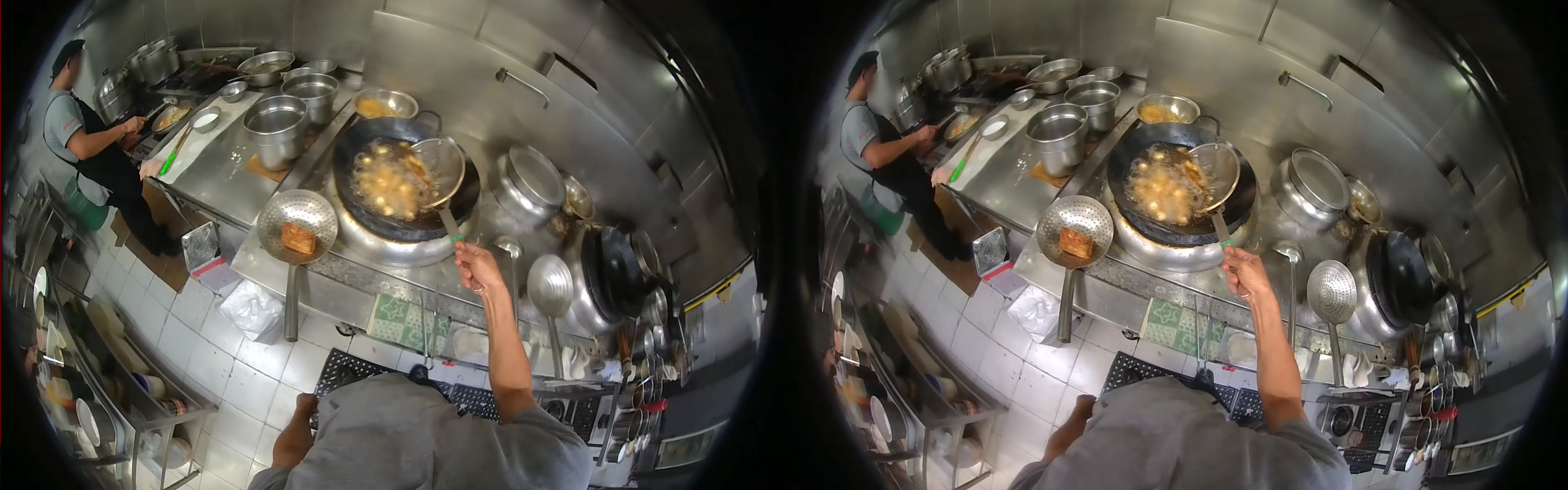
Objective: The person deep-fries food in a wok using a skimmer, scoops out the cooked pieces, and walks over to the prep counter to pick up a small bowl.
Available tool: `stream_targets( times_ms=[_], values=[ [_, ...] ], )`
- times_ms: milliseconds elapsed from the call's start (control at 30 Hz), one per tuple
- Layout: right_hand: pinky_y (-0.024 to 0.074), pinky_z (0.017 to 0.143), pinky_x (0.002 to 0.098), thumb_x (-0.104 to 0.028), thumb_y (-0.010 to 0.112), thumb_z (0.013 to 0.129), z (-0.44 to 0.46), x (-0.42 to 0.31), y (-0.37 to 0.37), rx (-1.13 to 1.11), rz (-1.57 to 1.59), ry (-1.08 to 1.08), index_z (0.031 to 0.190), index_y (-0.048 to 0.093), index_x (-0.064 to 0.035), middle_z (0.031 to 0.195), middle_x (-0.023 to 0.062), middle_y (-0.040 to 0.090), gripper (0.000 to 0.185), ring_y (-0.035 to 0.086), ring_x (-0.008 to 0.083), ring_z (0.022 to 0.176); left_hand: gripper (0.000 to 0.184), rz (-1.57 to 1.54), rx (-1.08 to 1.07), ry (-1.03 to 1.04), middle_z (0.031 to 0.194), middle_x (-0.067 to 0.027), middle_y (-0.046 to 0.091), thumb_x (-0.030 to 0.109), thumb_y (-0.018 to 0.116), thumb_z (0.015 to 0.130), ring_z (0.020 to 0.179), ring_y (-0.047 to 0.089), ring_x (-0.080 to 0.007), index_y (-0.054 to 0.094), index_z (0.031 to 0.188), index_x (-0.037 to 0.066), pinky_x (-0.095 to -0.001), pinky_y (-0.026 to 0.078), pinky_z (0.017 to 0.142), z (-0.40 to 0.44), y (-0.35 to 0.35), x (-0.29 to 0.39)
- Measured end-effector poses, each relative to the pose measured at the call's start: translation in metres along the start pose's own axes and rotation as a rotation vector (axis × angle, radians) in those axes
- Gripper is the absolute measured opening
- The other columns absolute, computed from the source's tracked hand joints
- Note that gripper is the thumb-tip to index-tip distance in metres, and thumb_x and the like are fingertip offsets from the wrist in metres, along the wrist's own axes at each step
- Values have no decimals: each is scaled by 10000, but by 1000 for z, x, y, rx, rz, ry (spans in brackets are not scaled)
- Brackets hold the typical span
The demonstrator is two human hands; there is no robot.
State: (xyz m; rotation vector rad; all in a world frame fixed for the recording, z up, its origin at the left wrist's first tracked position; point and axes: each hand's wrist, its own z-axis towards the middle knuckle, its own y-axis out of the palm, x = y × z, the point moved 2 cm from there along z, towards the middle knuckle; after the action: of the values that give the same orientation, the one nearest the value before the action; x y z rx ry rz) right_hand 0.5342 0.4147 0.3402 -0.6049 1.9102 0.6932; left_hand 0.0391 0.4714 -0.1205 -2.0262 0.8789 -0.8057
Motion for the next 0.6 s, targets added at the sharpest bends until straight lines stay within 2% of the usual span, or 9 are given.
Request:
stream_targets(
  times_ms=[200, 267, 367, 433, 467, 533, 567, 600],
  values=[
    [325, 285, 205, -78, 520, 879, -13, 11, 6, -143, 235, 99, 1073, 502, -44, 687, 2, 502, 197, 377, 32, 396, 121, -4, -159, -1, 749, -38, 663, 212, 589, 764, 690, 653, -211, 656, 686, 148, -345, 513, 592, -21, 4, -7],
    [326, 285, 204, -79, 520, 880, -16, 14, 4, -176, 296, 106, 1068, 502, -42, 684, 4, 502, 193, 377, 32, 391, 67, 26, -91, 49, 722, -29, 658, 213, 651, 698, 658, 644, -205, 649, 665, 155, -337, 507, 575, -19, 13, -14],
    [316, 287, 211, -79, 523, 878, -24, 22, 5, -135, 224, 61, 1121, 501, -26, 659, 7, 503, 251, 386, 41, 382, 123, 63, 5, 120, 681, -16, 651, 214, 745, 600, 609, 631, -197, 638, 632, 164, -325, 499, 550, -16, 23, -14],
    [299, 292, 226, -65, 515, 877, -24, 28, 6, -66, -23, -56, 1214, 476, 7, 633, 10, 504, 347, 402, 54, 381, 123, 47, 44, 130, 665, -18, 645, 204, 747, 589, 605, 630, -199, 636, 625, 164, -326, 495, 545, -16, 25, -10],
    [299, 292, 226, -65, 515, 877, -25, 30, 6, -69, -15, -53, 1214, 476, 7, 633, 10, 504, 347, 402, 54, 381, 124, 33, 89, 145, 648, -20, 640, 194, 748, 578, 600, 629, -202, 635, 618, 164, -327, 491, 541, -16, 23, -8],
    [290, 303, 235, -42, 504, 875, -27, 29, 5, -24, -297, -157, 1261, 457, 25, 628, 15, 511, 395, 410, 60, 386, 108, 22, 60, 119, 639, -25, 635, 206, 731, 597, 597, 627, -213, 634, 617, 162, -334, 488, 537, -12, 20, -1],
    [290, 303, 235, -42, 504, 875, -26, 33, 3, -27, -286, -154, 1261, 457, 25, 628, 15, 511, 395, 410, 60, 386, 99, 5, 34, 99, 630, -30, 630, 219, 714, 616, 595, 625, -223, 634, 616, 160, -340, 484, 533, -12, 20, 4],
    [290, 306, 235, -40, 505, 874, -24, 35, 1, -13, -358, -244, 1253, 469, 26, 637, 21, 519, 387, 407, 59, 379, 99, 15, 27, 93, 630, -30, 630, 219, 714, 616, 595, 625, -223, 634, 616, 160, -340, 484, 533, -14, 19, 9]
  ],
)
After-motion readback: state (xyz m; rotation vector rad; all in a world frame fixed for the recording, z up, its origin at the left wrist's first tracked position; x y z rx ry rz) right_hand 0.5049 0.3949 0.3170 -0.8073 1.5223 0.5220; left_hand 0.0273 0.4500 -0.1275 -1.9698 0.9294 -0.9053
